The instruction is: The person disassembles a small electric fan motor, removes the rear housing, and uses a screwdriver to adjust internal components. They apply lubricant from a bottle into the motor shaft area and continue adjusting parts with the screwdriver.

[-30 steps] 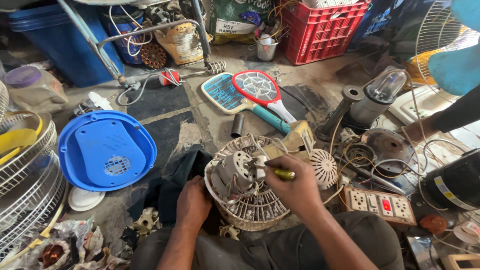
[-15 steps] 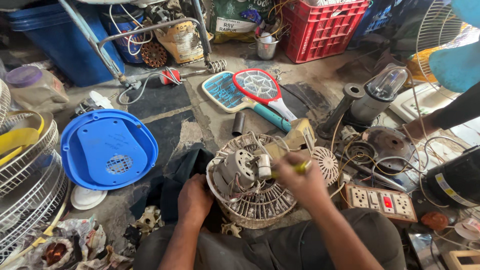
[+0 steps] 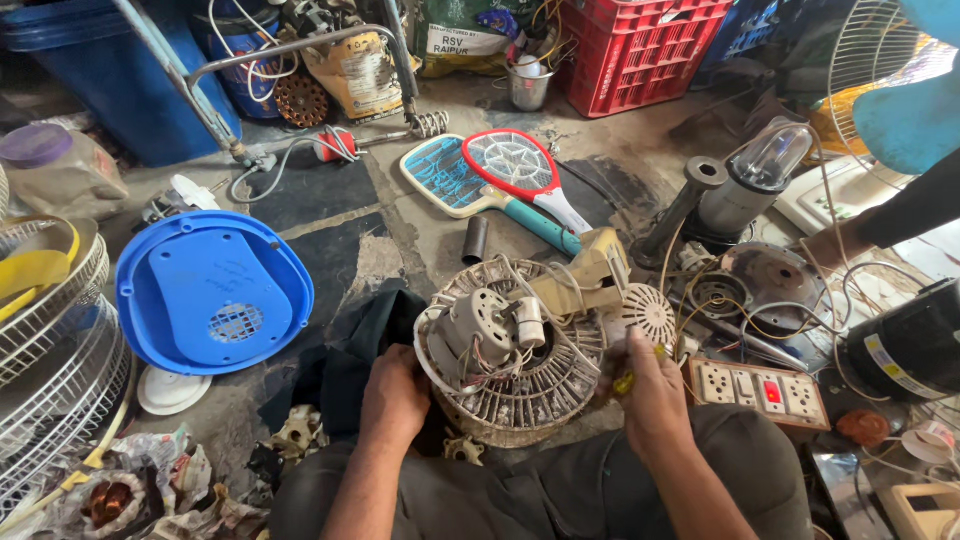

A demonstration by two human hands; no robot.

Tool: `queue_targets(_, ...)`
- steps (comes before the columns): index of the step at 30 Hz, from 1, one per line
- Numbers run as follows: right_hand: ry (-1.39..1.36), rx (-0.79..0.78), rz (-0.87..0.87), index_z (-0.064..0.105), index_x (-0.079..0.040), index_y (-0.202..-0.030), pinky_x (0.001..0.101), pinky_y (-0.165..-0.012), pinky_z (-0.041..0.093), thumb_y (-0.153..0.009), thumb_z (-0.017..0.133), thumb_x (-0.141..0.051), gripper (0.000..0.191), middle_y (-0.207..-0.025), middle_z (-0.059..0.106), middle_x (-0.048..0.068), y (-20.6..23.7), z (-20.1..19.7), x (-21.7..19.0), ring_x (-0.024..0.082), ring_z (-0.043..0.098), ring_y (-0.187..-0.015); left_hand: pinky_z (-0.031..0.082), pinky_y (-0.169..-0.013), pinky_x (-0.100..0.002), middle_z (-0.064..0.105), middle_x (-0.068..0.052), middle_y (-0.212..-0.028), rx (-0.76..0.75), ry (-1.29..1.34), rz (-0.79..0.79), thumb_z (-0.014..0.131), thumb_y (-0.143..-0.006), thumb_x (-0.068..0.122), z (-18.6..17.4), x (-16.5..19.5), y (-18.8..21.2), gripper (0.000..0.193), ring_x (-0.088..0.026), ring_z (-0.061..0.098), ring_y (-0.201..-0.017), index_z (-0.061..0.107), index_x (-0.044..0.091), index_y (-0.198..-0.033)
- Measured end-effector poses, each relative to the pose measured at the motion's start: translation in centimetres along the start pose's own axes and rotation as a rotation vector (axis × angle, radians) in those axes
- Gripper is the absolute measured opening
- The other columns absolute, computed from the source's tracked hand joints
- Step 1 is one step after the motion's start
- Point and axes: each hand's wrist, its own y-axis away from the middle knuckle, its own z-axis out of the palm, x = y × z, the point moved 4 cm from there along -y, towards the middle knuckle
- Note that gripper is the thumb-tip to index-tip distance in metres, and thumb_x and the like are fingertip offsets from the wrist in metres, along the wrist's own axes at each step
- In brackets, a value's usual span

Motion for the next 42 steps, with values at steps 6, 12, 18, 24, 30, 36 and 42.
queue_targets(6,0.085,0.082,-0.049,0.065,0.000,-0.096,0.0358,-0.066,0.051,-0.106,0.047,-0.034,0.039,-0.081,0.066,0.011,-0.7,-1.8,-0.3,0.021,0.063,-0.071,0.051,-0.089,-0.047,0.067,-0.007,-0.108,-0.034,-0.139,-0.089,0.066,-0.080,0.001,-0.6,1.1,-0.2,0.022,-0.035,0.061,-0.107,0.072,0.009,-0.099)
queue_targets(12,0.000,0.012,-0.060,0.063,0.000,-0.097,0.0345,-0.065,0.054,-0.107,0.050,-0.032,0.035,-0.082,0.064,0.009,-0.7,-1.5,0.6,0.019,0.062,-0.070,0.051,-0.088,-0.047,0.066,-0.010,-0.105,0.019,-0.110,-0.017,0.069,-0.078,0.004,-1.2,2.0,-0.2,0.020,-0.036,0.060,-0.106,0.070,0.007,-0.098)
queue_targets(18,0.040,-0.009,-0.054,0.065,-0.002,-0.095,0.0321,-0.056,0.051,-0.105,0.053,-0.033,0.035,-0.079,0.064,0.008,-0.7,-1.5,1.7,0.019,0.061,-0.062,0.051,-0.088,-0.048,0.066,-0.010,-0.108,-0.056,-0.180,-0.052,0.065,-0.083,0.006,-0.4,1.0,-0.4,0.013,-0.037,0.060,-0.109,0.069,0.008,-0.096)
queue_targets(24,0.199,0.095,0.105,0.064,-0.006,-0.089,0.0298,-0.045,0.043,-0.099,0.061,-0.034,0.030,-0.068,0.059,0.003,1.0,-2.7,5.1,0.014,0.051,-0.054,0.052,-0.089,-0.050,0.068,-0.014,-0.105,-0.042,-0.167,0.001,0.066,-0.082,0.007,0.2,-0.5,-0.7,0.011,-0.041,0.061,-0.106,0.070,0.007,-0.093)
queue_targets(30,0.375,-0.308,-0.079,0.063,-0.001,-0.129,0.0333,-0.086,0.056,-0.094,0.072,-0.020,0.041,-0.109,0.074,0.009,7.7,1.5,10.7,0.015,0.066,-0.098,0.051,-0.085,-0.057,0.071,-0.021,-0.098,0.041,-0.118,0.003,0.070,-0.086,0.016,0.0,-2.4,-0.6,0.011,-0.047,0.064,-0.102,0.068,0.006,-0.089)
queue_targets(36,0.770,-0.799,-0.215,0.069,-0.001,-0.133,0.0422,-0.104,0.052,-0.102,0.067,-0.018,0.035,-0.128,0.071,0.021,8.8,1.3,14.4,0.032,0.068,-0.122,0.055,-0.092,-0.055,0.074,-0.023,-0.104,-0.195,-0.193,-0.086,0.077,-0.082,0.021,1.2,-5.8,-2.3,0.022,-0.043,0.068,-0.111,0.075,0.008,-0.100)
queue_targets(42,1.053,-0.791,-0.157,0.071,-0.003,-0.125,0.0401,-0.100,0.053,-0.100,0.067,-0.020,0.030,-0.117,0.073,0.018,6.2,0.2,17.7,0.030,0.070,-0.116,0.054,-0.088,-0.056,0.073,-0.022,-0.105,-0.135,-0.019,-0.020,0.072,-0.079,0.012,2.3,-8.4,-2.2,0.035,-0.045,0.065,-0.109,0.072,0.009,-0.114)
